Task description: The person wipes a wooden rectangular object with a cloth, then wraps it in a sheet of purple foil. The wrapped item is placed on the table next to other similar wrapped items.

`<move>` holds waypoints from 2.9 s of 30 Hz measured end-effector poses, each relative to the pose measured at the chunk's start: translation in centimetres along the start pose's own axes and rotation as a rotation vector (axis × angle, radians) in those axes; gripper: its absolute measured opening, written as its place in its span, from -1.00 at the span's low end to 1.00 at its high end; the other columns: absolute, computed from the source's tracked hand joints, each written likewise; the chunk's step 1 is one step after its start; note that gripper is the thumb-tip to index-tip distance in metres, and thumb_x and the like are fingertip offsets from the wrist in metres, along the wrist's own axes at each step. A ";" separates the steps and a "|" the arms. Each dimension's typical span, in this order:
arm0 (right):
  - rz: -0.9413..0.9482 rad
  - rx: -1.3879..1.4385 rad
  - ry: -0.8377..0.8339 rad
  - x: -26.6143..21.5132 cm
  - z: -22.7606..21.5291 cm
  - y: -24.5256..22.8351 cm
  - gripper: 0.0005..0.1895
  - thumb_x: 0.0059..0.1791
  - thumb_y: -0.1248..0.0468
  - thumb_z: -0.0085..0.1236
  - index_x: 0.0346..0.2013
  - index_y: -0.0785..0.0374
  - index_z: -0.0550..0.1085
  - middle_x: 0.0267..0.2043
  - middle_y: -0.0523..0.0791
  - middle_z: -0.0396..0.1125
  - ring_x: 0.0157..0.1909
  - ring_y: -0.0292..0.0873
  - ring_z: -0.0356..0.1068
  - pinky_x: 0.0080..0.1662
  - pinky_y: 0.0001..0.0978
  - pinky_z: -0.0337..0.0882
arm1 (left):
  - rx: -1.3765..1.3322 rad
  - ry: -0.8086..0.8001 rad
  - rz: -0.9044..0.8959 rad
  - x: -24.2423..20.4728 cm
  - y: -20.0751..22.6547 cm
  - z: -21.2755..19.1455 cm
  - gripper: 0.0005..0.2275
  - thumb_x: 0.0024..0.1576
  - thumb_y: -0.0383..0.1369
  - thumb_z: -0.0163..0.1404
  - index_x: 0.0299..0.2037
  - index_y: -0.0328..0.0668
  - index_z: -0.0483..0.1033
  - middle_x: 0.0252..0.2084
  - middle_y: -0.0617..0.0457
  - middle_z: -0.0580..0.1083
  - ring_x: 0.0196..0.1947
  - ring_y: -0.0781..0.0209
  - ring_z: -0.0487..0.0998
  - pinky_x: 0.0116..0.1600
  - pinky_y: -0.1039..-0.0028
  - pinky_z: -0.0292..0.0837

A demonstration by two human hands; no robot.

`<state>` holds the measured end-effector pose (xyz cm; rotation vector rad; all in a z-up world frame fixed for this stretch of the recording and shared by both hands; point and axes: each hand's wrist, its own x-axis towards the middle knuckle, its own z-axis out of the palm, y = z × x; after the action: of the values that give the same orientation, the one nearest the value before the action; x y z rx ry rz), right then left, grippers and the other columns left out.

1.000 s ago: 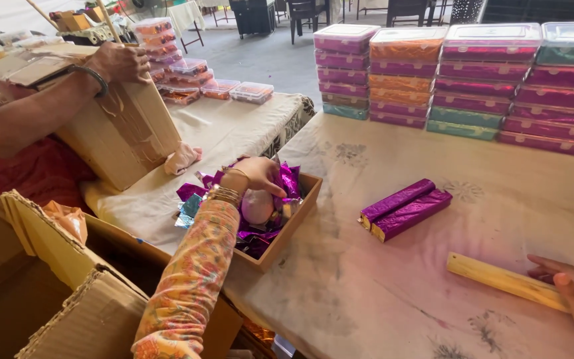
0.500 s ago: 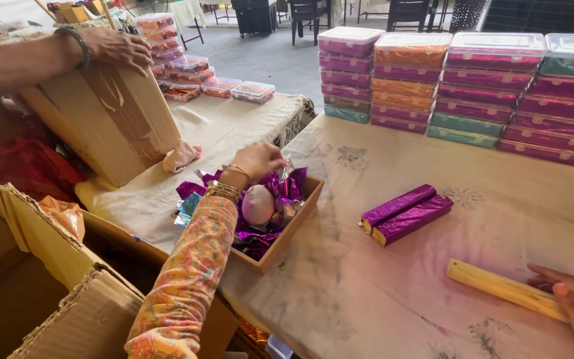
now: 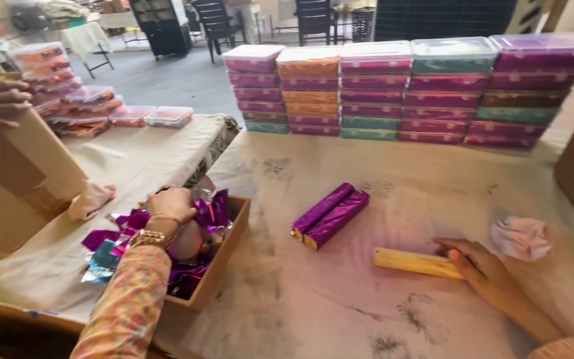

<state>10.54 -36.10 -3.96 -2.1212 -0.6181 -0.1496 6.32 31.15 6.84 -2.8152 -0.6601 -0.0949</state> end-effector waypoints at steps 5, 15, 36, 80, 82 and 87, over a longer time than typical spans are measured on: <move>-0.024 -0.003 -0.010 0.2 0.1 -0.9 -0.49 0.08 -0.03 -0.13 0.20 0.13 0.49 -0.04 -0.08 0.51 0.02 -0.16 0.46 0.05 -0.35 0.39 | -0.116 0.033 -0.044 -0.9 -0.6 -1.5 -0.69 0.06 0.01 0.10 -0.09 0.17 0.69 -0.05 0.01 0.63 0.00 0.01 0.64 0.12 0.12 0.48; -0.045 -0.065 -0.016 0.2 0.0 -1.7 -0.48 0.07 -0.06 -0.15 0.18 0.12 0.49 -0.02 -0.11 0.45 0.02 -0.15 0.42 0.04 -0.33 0.37 | -0.192 -0.005 -0.102 -2.4 0.3 -4.3 -0.68 0.09 0.04 0.11 -0.10 0.16 0.71 -0.04 -0.04 0.63 -0.01 -0.04 0.65 0.09 0.17 0.54; -0.041 -0.047 -0.031 0.6 0.1 1.9 -0.52 0.08 0.00 -0.11 0.18 0.14 0.51 -0.04 -0.09 0.47 0.01 -0.13 0.43 0.03 -0.33 0.41 | -0.464 0.092 0.182 -1.5 -2.3 -2.2 -0.45 -0.08 0.06 0.24 -0.01 -0.19 0.59 0.00 -0.18 0.57 0.02 -0.08 0.59 0.14 0.22 0.46; -0.899 -0.446 -0.543 16.0 32.3 -33.2 -0.27 -0.22 0.38 0.13 0.23 -0.24 0.45 0.33 -0.17 0.20 0.27 -0.04 0.16 0.04 0.05 0.14 | -0.198 -0.092 0.123 -8.2 -4.7 -12.0 0.07 -0.45 -0.07 0.42 0.28 -0.29 0.07 0.13 -0.32 0.40 0.02 -0.20 0.58 0.10 0.26 0.55; -0.895 -0.447 -0.521 15.9 32.4 -32.8 -0.35 -0.22 0.35 0.16 0.15 -0.20 0.50 0.26 -0.24 0.29 0.27 -0.03 0.17 0.10 0.05 0.13 | -0.208 -0.096 0.126 -8.3 -4.6 -11.9 0.06 -0.45 -0.07 0.42 0.27 -0.28 0.09 0.12 -0.31 0.41 0.02 -0.20 0.58 0.10 0.26 0.55; -0.851 -0.258 -0.270 16.6 32.4 -31.3 -0.58 -0.21 0.33 0.22 -0.06 -0.04 0.62 0.04 -0.26 0.49 0.21 0.01 0.25 0.17 0.05 0.17 | -0.229 -0.132 0.130 -8.2 -4.6 -12.4 0.03 -0.44 -0.06 0.40 0.27 -0.25 0.10 0.11 -0.30 0.41 0.02 -0.18 0.59 0.12 0.29 0.54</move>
<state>5.97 10.73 5.28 -1.9938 -1.7149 -0.4306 -3.16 28.48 18.88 -3.0987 -0.5215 0.0417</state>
